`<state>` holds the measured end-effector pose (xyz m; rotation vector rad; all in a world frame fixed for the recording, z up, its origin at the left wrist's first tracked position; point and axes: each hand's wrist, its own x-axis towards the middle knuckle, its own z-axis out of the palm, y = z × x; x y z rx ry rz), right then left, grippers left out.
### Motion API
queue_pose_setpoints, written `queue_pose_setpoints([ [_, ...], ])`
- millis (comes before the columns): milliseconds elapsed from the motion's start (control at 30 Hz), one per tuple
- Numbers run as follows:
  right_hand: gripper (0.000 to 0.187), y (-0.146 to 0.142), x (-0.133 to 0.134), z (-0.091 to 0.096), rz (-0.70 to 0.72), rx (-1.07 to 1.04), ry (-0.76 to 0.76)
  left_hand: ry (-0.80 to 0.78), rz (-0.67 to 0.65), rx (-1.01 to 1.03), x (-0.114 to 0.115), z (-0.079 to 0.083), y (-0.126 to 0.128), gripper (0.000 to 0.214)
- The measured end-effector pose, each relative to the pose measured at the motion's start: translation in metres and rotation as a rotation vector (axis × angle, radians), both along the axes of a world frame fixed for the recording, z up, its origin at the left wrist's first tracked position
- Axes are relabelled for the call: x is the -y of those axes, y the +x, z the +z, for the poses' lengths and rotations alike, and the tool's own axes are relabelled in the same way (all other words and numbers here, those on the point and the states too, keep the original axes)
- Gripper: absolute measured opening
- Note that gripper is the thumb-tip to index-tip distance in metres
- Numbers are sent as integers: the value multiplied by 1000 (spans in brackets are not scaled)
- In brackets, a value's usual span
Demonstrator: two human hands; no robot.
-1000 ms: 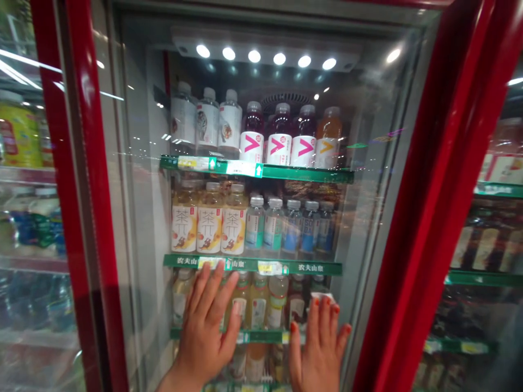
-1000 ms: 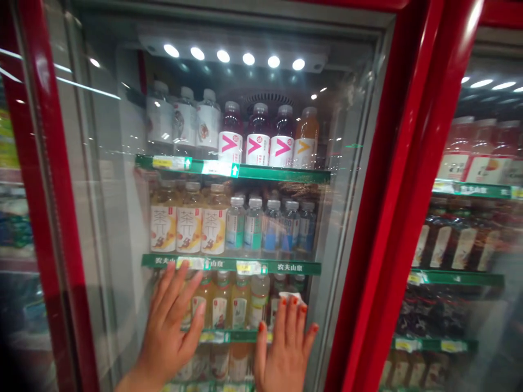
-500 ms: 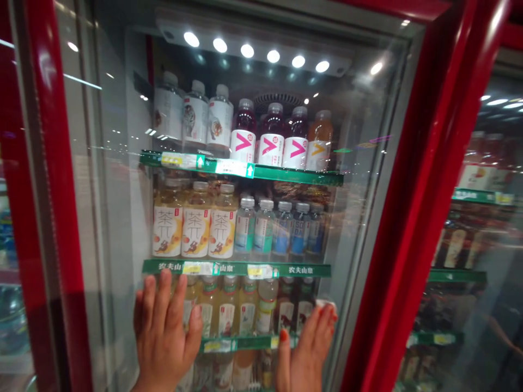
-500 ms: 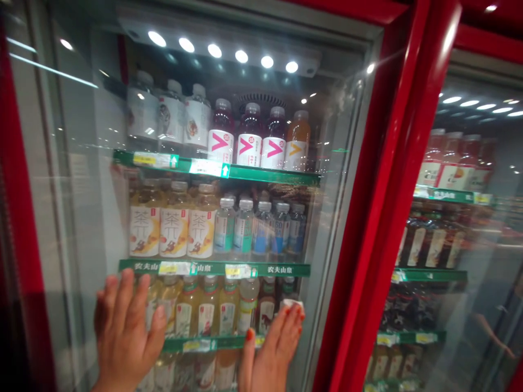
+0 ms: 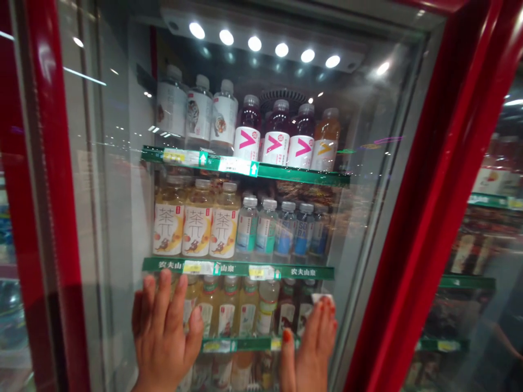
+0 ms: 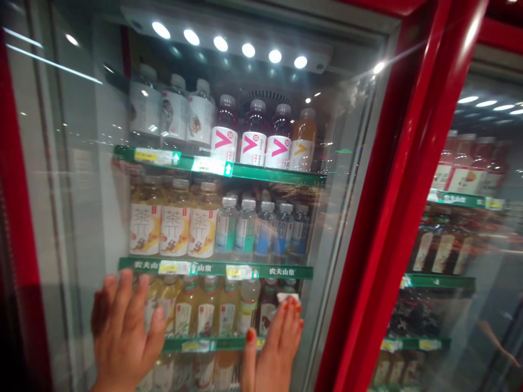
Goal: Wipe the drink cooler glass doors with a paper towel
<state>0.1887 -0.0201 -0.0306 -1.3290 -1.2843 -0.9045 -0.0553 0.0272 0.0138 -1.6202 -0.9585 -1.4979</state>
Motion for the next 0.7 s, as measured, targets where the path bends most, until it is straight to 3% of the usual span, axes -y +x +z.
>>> queue_pose_setpoints([
  [100,75,11,-1,41,33,-190,44,-2,1,14,0,0,0,89],
  [200,77,-16,-1,72,103,-12,32,-14,3,15,-1,-1,0,89],
  [267,79,-36,0,67,128,179,2,-16,8,10,0,-1,0,89],
  [333,80,-43,2,48,104,294,-10,-12,12,4,0,0,0,90],
  [433,78,-25,2,30,13,169,-9,1,7,-6,1,2,0,89],
  [567,77,-10,-4,62,-7,-73,11,18,-7,-2,1,1,0,89],
  [633,77,-22,-6,77,23,-41,7,14,-8,-1,1,1,0,89],
  [700,78,-37,-5,74,52,82,-21,8,-11,1,0,0,0,89],
])
